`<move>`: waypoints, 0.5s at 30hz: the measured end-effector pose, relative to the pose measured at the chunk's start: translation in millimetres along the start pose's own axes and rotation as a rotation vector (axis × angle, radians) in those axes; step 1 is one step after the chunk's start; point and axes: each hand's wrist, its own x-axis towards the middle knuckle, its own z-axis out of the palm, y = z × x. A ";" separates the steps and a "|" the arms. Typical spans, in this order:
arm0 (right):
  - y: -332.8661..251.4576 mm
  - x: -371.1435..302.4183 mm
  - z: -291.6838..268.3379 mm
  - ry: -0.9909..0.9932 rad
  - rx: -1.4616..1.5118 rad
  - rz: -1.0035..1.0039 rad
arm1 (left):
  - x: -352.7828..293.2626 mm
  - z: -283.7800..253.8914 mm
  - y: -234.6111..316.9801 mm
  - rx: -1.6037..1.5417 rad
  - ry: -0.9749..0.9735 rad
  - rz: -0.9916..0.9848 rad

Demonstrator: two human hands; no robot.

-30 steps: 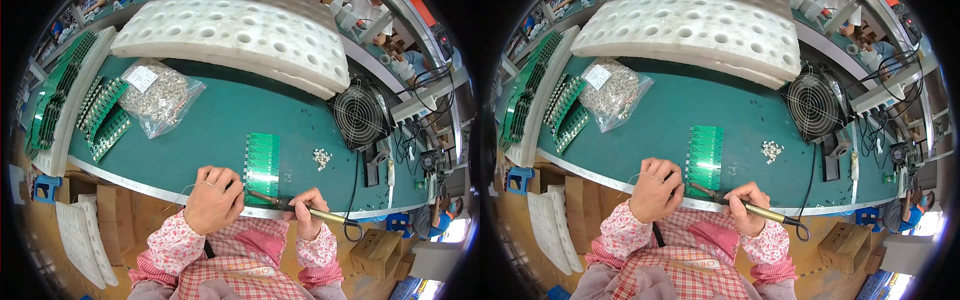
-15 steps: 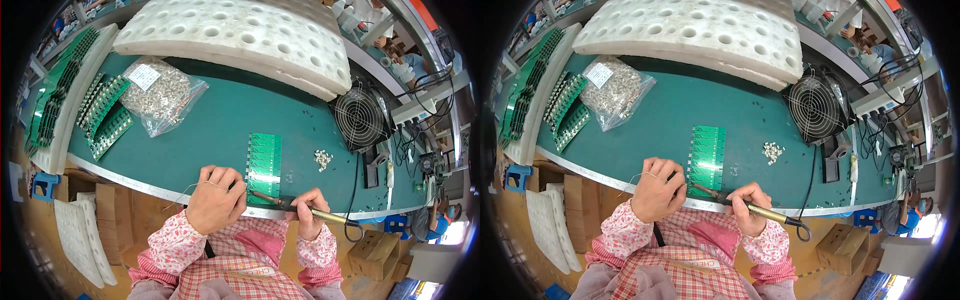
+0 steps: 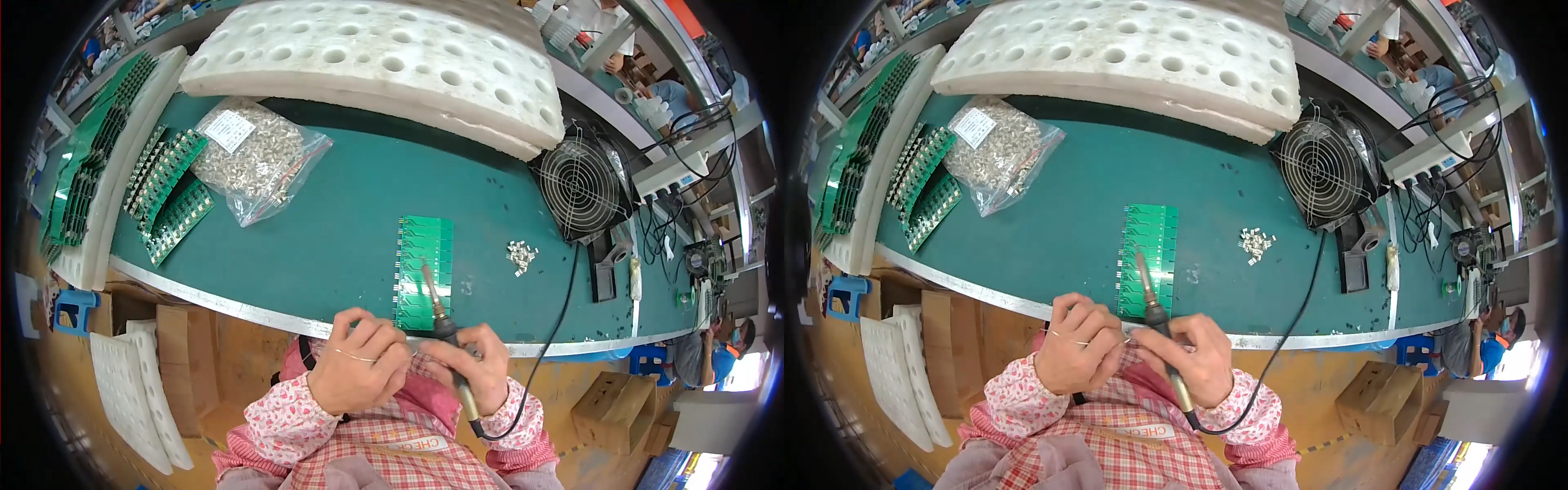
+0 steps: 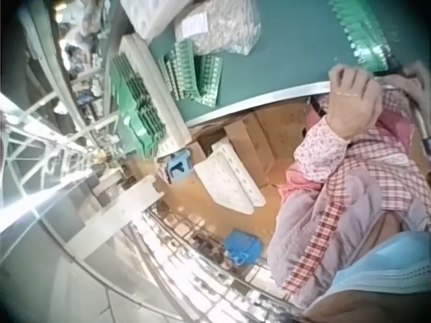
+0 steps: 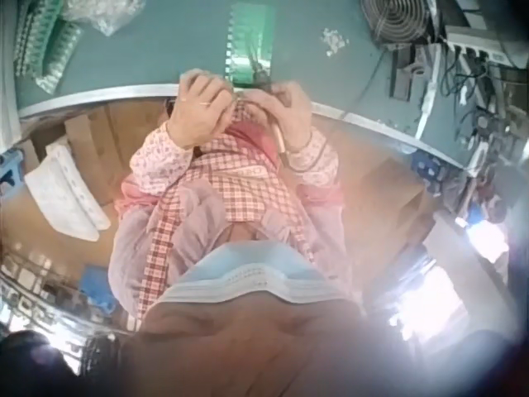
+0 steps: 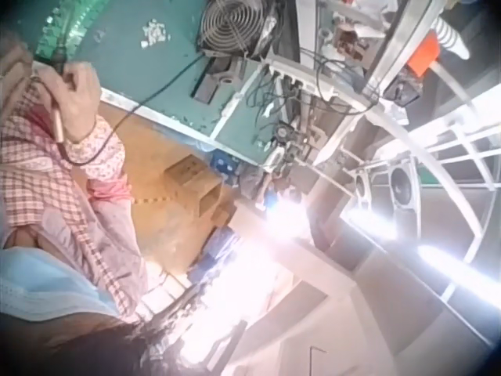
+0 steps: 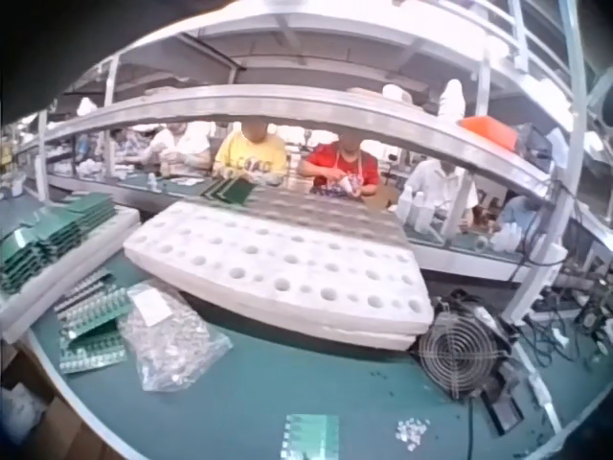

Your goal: The person solders components onto a circuit board using a soldering iron and wire, places it onto a foam board, inserts electronic components into another circuit board by hand, and solders the components with the soldering iron and wire.

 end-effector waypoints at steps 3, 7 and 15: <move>1.7 -4.0 2.4 -0.029 0.019 -0.026 | -1.4 -2.1 5.3 0.038 0.027 -0.035; 9.4 -13.8 6.0 0.002 -0.031 0.068 | -9.7 -8.6 -0.5 0.025 0.057 -0.129; 5.5 -2.2 14.3 0.034 0.105 -0.073 | -1.3 -8.4 6.6 -0.058 0.027 -0.123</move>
